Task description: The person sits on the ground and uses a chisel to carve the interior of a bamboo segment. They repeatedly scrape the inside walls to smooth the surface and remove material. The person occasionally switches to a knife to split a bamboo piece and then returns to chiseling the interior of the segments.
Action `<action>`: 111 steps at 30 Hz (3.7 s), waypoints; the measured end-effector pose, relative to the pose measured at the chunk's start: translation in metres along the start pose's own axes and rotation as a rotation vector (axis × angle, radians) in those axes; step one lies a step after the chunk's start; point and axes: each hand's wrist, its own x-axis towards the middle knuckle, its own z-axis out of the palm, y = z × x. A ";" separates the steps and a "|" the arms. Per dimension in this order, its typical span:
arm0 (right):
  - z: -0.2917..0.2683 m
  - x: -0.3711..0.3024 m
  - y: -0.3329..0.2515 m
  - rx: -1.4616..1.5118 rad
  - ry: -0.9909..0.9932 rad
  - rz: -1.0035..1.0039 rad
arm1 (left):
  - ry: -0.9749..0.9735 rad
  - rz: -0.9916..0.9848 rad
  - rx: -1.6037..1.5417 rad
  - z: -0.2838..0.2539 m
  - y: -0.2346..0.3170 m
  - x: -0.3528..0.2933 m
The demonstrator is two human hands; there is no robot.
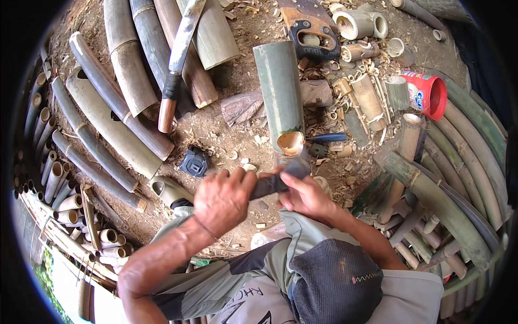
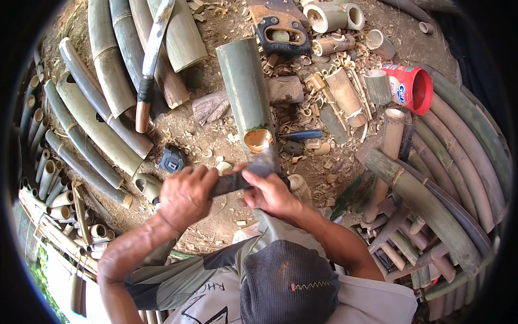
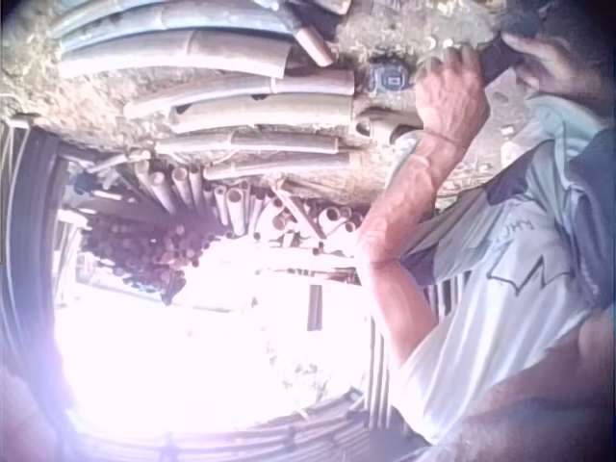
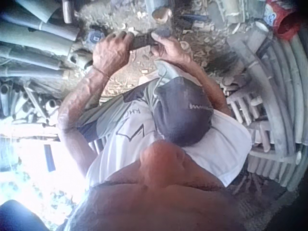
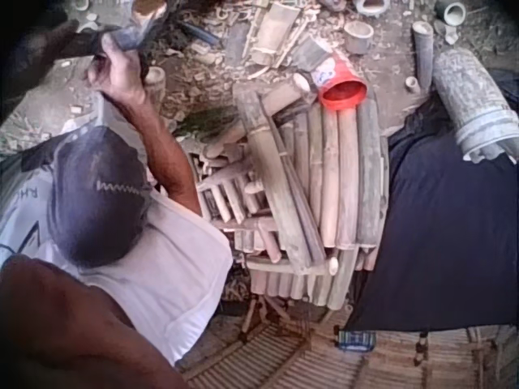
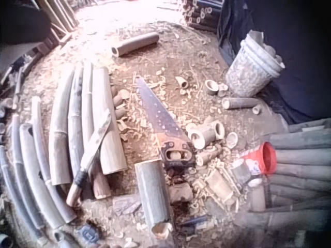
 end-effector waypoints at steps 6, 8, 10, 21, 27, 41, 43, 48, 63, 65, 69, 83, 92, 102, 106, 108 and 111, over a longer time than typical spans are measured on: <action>0.000 0.034 0.005 0.264 -0.095 0.093 | -0.337 0.084 -0.083 -0.051 -0.054 0.056; 0.010 0.030 0.000 0.060 0.153 0.076 | -0.374 0.054 -0.208 -0.031 -0.060 0.052; 0.009 0.026 0.003 -0.171 0.257 0.056 | -0.292 -0.023 -0.385 0.023 -0.056 0.028; -0.015 -0.005 0.006 -1.041 0.664 -0.382 | -0.090 -0.417 -0.833 0.095 0.107 0.020; -0.021 0.022 0.024 -0.092 0.089 -0.039 | -0.071 -0.050 0.059 0.022 0.012 0.000; -0.004 -0.010 -0.006 -0.769 0.340 -0.019 | -0.030 -0.092 -0.439 0.084 0.025 -0.005; -0.008 -0.030 0.000 -0.779 0.364 -0.133 | 0.063 -0.041 -0.371 0.083 0.042 0.001; -0.003 -0.007 -0.004 -0.138 0.061 -0.019 | -0.082 0.017 -0.010 0.003 0.008 0.008; -0.021 -0.018 0.002 -1.292 0.365 -0.256 | -0.044 -0.286 -0.719 0.107 0.071 0.001; -0.019 -0.032 -0.004 -1.085 0.312 -0.200 | 0.153 -0.127 -0.569 0.108 0.070 -0.001; -0.015 -0.002 -0.008 -0.462 0.058 -0.097 | 0.003 -0.068 -0.082 0.038 0.022 0.002; -0.013 -0.022 -0.011 -0.780 0.172 -0.033 | -0.059 -0.070 -0.407 0.068 0.030 -0.005; -0.007 0.011 -0.008 -0.161 0.080 0.056 | -0.392 -0.045 -0.246 -0.003 -0.012 0.026; -0.034 0.006 0.005 -1.392 0.501 -0.313 | -0.064 -0.327 -1.080 0.117 0.072 0.017; -0.022 0.006 -0.005 -1.469 0.719 -0.262 | 0.083 -0.446 -1.242 0.125 0.111 0.033; -0.025 -0.003 0.001 -1.515 0.643 -0.260 | 0.065 -0.436 -1.224 0.124 0.112 0.028; 0.000 -0.014 -0.004 -1.320 0.456 -0.253 | 0.100 -0.380 -1.152 0.130 0.099 0.008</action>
